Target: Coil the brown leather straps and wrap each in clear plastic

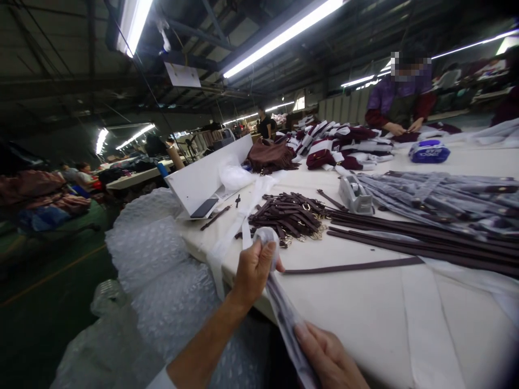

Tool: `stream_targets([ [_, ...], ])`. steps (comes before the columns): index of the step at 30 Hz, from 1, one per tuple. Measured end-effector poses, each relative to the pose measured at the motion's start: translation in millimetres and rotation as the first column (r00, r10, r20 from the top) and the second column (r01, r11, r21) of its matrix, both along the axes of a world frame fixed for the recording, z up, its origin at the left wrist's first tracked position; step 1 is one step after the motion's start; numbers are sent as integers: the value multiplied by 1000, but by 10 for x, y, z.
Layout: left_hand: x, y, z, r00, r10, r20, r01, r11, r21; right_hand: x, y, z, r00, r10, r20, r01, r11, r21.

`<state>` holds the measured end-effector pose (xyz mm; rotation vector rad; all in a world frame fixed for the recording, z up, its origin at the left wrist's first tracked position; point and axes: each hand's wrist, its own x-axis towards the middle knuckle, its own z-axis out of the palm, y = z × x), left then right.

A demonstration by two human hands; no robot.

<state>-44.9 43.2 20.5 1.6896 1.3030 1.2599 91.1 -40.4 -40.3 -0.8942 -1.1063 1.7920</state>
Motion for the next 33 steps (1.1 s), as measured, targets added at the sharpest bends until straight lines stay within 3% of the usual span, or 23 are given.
stream_targets([
  [4,92,-72,-147,930,-89,-356,104,994,24,186,102,157,979,46,-199,-97,962,-255],
  [6,123,-106,-245,872,-154,-466,209,976,69,270,189,195,946,6,-323,-127,926,-356],
  [10,155,-184,-409,743,-251,-620,416,899,135,414,363,126,872,-91,-482,-175,860,-480],
  [13,182,-225,-481,696,-204,-688,408,901,146,568,414,19,898,-57,-435,-179,857,-483],
  [15,213,-224,-531,682,-188,-707,404,902,150,735,392,-21,948,-109,-300,1,941,-339],
  [16,236,-213,-561,676,-189,-712,408,901,149,835,369,-30,967,-175,-183,142,973,-180],
  [17,267,-197,-593,671,-191,-717,413,898,148,939,343,-35,966,-256,-44,258,965,47],
  [18,307,-177,-627,665,-195,-721,422,894,148,1040,320,-41,936,-339,98,294,902,315],
  [19,357,-155,-659,662,-199,-723,434,888,152,1132,304,-51,884,-407,230,221,797,562],
  [20,417,-132,-689,658,-213,-723,454,877,156,1215,300,-70,824,-453,340,69,677,733],
  [22,556,-91,-734,651,-268,-711,524,835,165,1349,337,-133,740,-451,500,-262,490,831],
  [23,628,-74,-750,644,-304,-702,566,806,171,1406,374,-173,719,-421,554,-367,446,816],
  [27,857,-25,-811,576,-397,-714,715,669,204,1599,536,-298,674,-266,689,-546,449,707],
  [33,965,61,-1072,379,-432,-819,849,515,121,1718,579,-412,481,-292,827,-701,439,562],
])
